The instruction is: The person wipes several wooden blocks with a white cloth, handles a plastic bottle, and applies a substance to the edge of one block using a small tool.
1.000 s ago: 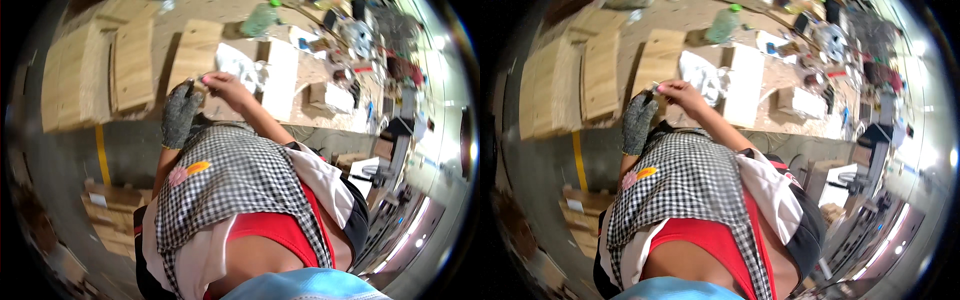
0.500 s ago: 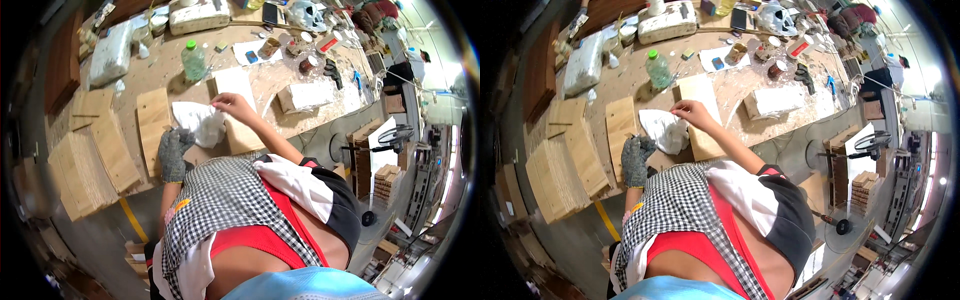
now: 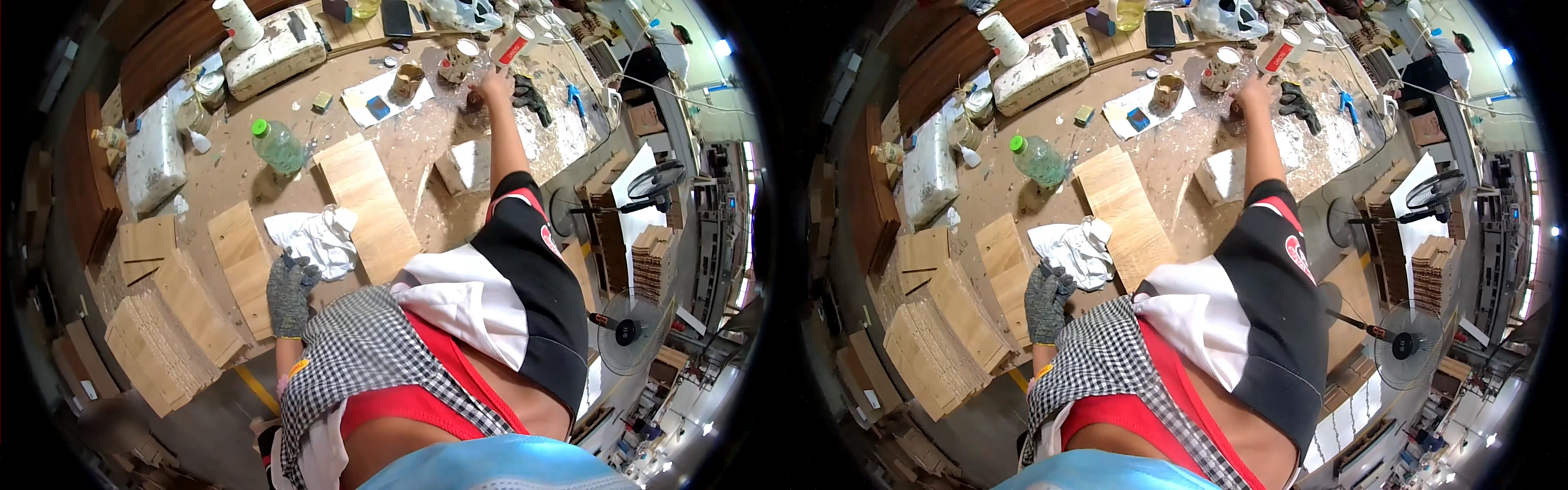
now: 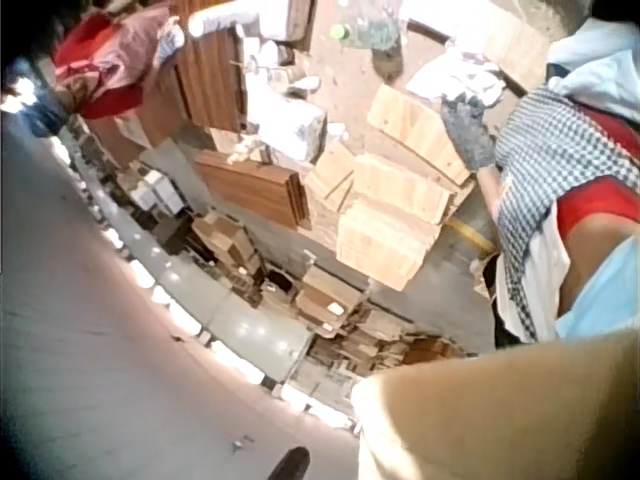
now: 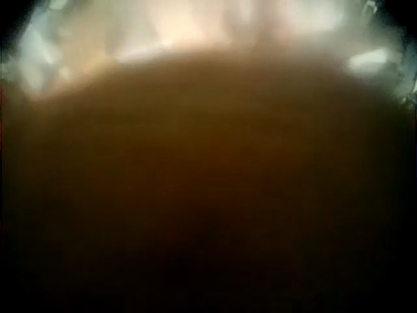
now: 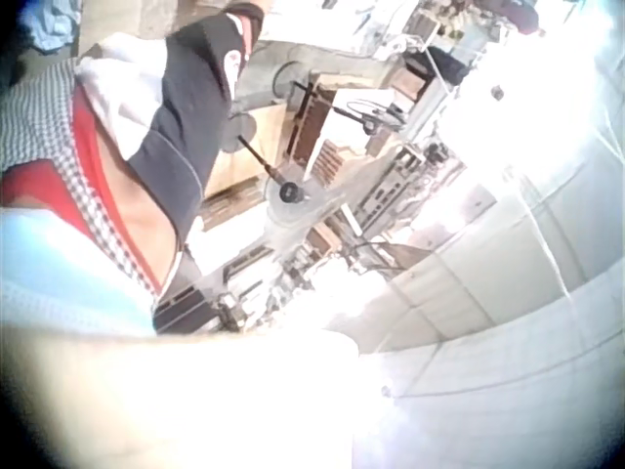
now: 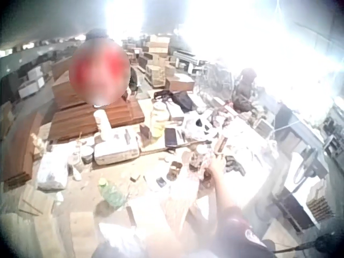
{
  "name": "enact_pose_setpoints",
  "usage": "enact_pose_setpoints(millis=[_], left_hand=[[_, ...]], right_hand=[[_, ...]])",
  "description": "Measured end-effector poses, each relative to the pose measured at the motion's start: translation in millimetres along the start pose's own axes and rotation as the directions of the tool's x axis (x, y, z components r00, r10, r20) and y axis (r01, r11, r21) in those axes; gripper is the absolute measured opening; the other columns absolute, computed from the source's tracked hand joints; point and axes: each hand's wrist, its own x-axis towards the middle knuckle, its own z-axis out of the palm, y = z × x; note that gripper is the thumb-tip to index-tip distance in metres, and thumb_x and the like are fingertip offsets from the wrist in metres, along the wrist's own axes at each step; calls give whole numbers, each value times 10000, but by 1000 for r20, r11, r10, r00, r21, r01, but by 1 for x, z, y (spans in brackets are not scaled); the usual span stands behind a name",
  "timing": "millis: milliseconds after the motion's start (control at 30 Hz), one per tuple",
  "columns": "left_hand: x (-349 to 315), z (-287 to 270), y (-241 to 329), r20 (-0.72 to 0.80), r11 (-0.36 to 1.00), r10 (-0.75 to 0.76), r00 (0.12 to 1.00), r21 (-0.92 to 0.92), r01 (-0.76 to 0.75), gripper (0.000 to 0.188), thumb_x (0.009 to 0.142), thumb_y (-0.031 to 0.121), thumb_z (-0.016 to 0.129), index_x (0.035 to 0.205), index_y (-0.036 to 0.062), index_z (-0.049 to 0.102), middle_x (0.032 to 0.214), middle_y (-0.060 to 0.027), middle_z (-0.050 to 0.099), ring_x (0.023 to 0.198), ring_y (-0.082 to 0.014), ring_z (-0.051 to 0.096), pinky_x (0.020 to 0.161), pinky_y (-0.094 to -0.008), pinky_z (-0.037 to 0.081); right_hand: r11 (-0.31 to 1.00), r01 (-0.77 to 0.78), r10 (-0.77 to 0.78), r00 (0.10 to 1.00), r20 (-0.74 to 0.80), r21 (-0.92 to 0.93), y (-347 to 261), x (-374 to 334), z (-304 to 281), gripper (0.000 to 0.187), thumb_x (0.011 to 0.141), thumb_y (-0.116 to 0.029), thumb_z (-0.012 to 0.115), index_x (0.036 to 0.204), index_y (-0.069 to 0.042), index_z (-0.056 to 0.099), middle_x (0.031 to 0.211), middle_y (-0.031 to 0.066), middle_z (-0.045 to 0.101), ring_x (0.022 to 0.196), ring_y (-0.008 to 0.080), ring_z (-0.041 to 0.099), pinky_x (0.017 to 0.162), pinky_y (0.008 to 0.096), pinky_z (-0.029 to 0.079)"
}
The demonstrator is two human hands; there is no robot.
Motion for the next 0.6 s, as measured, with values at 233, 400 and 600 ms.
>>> enact_pose_setpoints(millis=[233, 400, 600], left_hand=[[3, 7, -4, -30, 999, 9, 1000, 46, -7, 415, 970, 124, 579, 1350, -14, 487, 1156, -144, 618, 992, -252, 632, 866, -400, 561], [8, 13, -4, 18, 995, -20, 1000, 99, 18, 400, 971, 131, 582, 1330, -24, 496, 1146, -146, 620, 993, -251, 632, 871, -392, 559], [-7, 11, 2, -69, 995, 64, 996, 78, -59, 470, 967, 150, 588, 1376, -27, 442, 1132, -150, 625, 965, -229, 635, 847, -355, 557]], right_hand=[[985, 110, -121, 989, 83, 132, -11, -18, -38, 540, 687, -286, 730, 1174, -68, 647, 1109, 218, 662, 1042, 370, 640, 902, 426, 513], [915, 352, -383, 913, 143, 198, -36, -88, -3, 465, 769, -337, 725, 1140, -71, 637, 1104, 243, 635, 1028, 403, 624, 913, 457, 497], [981, 62, -99, 974, 202, 184, -1, -6, 33, 453, 865, -431, 659, 987, 3, 706, 979, 236, 691, 905, 402, 676, 775, 490, 536]])
